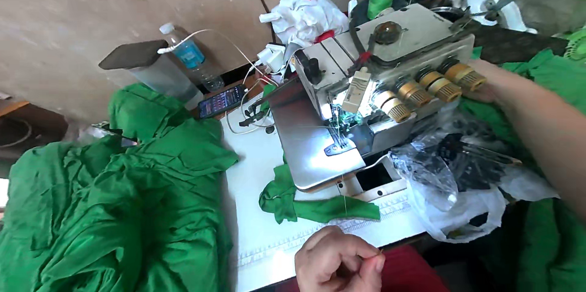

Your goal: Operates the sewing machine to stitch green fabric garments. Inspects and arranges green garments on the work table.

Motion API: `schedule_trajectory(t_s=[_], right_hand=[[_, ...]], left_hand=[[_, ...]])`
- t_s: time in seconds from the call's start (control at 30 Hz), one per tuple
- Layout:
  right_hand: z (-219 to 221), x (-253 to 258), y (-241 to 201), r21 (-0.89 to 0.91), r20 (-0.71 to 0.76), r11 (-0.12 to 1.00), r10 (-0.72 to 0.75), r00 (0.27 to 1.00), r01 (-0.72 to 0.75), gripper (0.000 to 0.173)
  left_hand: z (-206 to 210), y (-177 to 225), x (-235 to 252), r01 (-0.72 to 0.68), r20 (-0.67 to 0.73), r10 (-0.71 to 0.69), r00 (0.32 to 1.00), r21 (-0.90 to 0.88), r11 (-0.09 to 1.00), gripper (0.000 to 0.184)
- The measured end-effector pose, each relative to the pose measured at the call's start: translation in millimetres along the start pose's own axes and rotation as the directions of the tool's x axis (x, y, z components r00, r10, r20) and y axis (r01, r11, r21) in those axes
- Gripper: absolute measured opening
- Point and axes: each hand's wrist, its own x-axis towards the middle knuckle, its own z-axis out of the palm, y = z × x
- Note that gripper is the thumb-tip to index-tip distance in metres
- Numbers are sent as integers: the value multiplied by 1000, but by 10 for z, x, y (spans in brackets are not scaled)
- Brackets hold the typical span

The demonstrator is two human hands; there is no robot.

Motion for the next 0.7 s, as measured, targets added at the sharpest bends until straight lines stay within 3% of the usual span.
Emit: schedule_trajectory(t_s=[0.13,0.2,0.3,0.37,0.4,0.47,0.53,0.57,0.7], right_hand=[[226,-187,-162,42,-93,999,-11,996,15,37],[238,-206,-122,47,-71,995,-81,994,85,39],[251,-242,-117,-63,-84,995,-77,993,72,33],[162,-257,-110,-94,-178,994,-71,981,55,43],[68,-261,-81,-88,-230,989,-136,964,119,50],[34,-470,-132,-136,-386,931,-365,847,339,46],[194,-846,-159,-218,-424,793,-602,677,569,35],[350,-1052,-138,-236,-380,723,-684,623,650,29],[1223,-1651,80,-293,-16,537,-830,558,791,24]], left_hand=[[-13,35,-2,27,-5,-27,1000,-45,999,12],[-7,32,-2,37,-18,-38,999,-63,997,12],[4,39,-1,47,-32,-49,998,-81,996,9],[-8,53,-3,46,-31,-48,998,-87,995,8],[-20,60,-7,43,-30,-46,998,-85,995,8],[-38,72,-11,42,-31,-44,999,-78,996,9],[-30,85,3,34,-29,-36,999,-87,996,9],[-15,95,18,29,-22,-31,999,-97,995,10],[92,153,99,-1,44,9,999,-163,987,12]])
